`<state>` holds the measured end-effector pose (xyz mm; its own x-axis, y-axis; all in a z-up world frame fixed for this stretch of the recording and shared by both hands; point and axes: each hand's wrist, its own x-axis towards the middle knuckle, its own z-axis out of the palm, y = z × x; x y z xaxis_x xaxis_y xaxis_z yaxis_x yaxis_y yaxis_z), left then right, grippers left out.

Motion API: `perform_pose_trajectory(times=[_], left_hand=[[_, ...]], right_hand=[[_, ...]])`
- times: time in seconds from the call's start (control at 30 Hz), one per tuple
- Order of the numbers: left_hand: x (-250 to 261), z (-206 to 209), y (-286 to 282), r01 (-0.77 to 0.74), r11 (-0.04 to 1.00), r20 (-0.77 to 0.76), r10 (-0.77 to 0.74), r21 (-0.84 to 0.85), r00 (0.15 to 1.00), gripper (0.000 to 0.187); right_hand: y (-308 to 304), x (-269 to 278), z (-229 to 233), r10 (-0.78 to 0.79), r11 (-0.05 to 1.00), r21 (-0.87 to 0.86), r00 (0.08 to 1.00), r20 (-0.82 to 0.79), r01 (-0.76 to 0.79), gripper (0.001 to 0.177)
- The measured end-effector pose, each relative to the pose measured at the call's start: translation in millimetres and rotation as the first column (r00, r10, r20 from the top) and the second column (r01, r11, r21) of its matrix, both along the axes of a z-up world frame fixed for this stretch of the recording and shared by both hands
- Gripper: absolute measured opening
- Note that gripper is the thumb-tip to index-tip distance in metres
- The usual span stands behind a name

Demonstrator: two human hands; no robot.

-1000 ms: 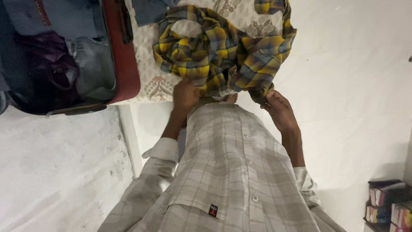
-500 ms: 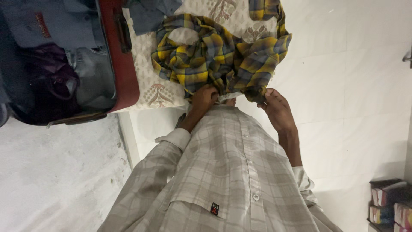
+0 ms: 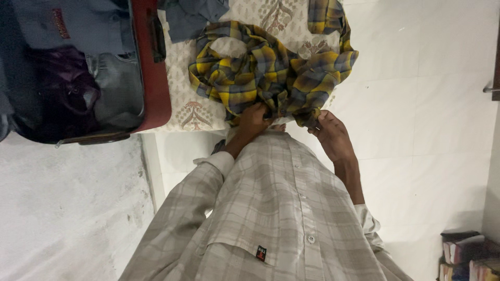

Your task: The person unfolds a yellow and blue plaid shirt on a bed and buttons it up from the bottom to the top. The person then buttons the cuffs of the shirt sleeves.

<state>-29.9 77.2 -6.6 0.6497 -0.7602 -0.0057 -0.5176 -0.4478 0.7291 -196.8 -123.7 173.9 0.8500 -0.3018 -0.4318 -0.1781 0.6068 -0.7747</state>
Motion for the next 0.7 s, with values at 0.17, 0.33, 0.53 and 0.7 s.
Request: perform_pose_trajectory(times=[0.17,0.33,0.53,0.7], left_hand=[[8,9,-8,-0.097,0.995,0.131,0.096,0.001,0.987,0.034],[53,53,-13,-0.258,0.929,-0.014,0.264,-0.267,0.965,0.017],[152,131,-53,-0.205,0.837,0.185,0.338,-0.507,0.923,0.015],[167,193,-60,-0.196,0.872,0.286,0.348,-0.449,0.893,0.013]], right_hand=[[-1,2,4,-0.026,1.0,0.008,0.999,0.041,0.026,0.019],[-14,21,24,-0.127,0.989,-0.078,0.992,-0.022,0.125,0.026],[-51,76,43,-0.156,0.942,-0.288,0.985,0.072,0.17,0.024],[-73,101,27,-0.232,0.822,-0.489,0.957,0.177,0.29,0.02]])
